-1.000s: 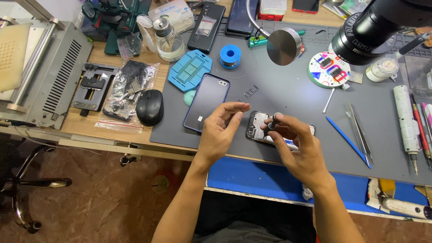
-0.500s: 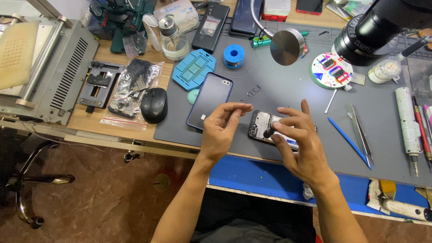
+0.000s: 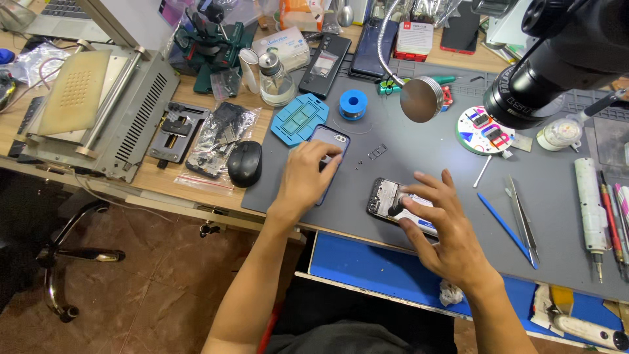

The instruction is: The person uses tweezers to adjust a small component on a disassembled smartphone, then uses a pen-like tool to repeatedly touch and clean the battery connector area. The phone remains open on the workbench throughout the clip.

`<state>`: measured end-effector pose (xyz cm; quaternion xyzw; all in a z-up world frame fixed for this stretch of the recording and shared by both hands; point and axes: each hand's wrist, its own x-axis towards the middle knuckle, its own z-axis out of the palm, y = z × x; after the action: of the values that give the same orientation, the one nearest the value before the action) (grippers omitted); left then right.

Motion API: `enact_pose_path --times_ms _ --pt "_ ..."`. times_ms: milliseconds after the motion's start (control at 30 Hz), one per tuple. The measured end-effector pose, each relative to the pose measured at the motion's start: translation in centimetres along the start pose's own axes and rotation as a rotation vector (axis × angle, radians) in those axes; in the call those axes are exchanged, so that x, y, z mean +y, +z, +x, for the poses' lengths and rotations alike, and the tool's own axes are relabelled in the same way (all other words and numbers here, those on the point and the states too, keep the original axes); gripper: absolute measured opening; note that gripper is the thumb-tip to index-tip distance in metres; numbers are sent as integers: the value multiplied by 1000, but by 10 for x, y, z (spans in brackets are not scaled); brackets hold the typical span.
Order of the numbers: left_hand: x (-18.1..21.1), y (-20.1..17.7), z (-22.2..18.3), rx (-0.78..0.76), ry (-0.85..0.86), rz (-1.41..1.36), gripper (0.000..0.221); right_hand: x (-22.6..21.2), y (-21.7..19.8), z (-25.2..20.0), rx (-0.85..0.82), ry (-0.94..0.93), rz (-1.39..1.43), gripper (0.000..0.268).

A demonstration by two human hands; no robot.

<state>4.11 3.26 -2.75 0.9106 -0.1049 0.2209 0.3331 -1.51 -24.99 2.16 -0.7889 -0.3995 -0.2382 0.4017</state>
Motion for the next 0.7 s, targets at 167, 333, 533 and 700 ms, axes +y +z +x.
enact_pose_path --times_ms 167,333,533,700 --pt "15 29 -9 -71 29 153 13 3 2 -2 -3 5 27 42" --pt "24 43 -11 -32 22 249 13 0 8 3 -16 4 50 45" --pt "28 44 -7 -37 101 336 8 0 2 3 -164 -45 100 60" --pt "26 46 -7 -21 127 331 10 0 10 2 -120 -40 49 45"
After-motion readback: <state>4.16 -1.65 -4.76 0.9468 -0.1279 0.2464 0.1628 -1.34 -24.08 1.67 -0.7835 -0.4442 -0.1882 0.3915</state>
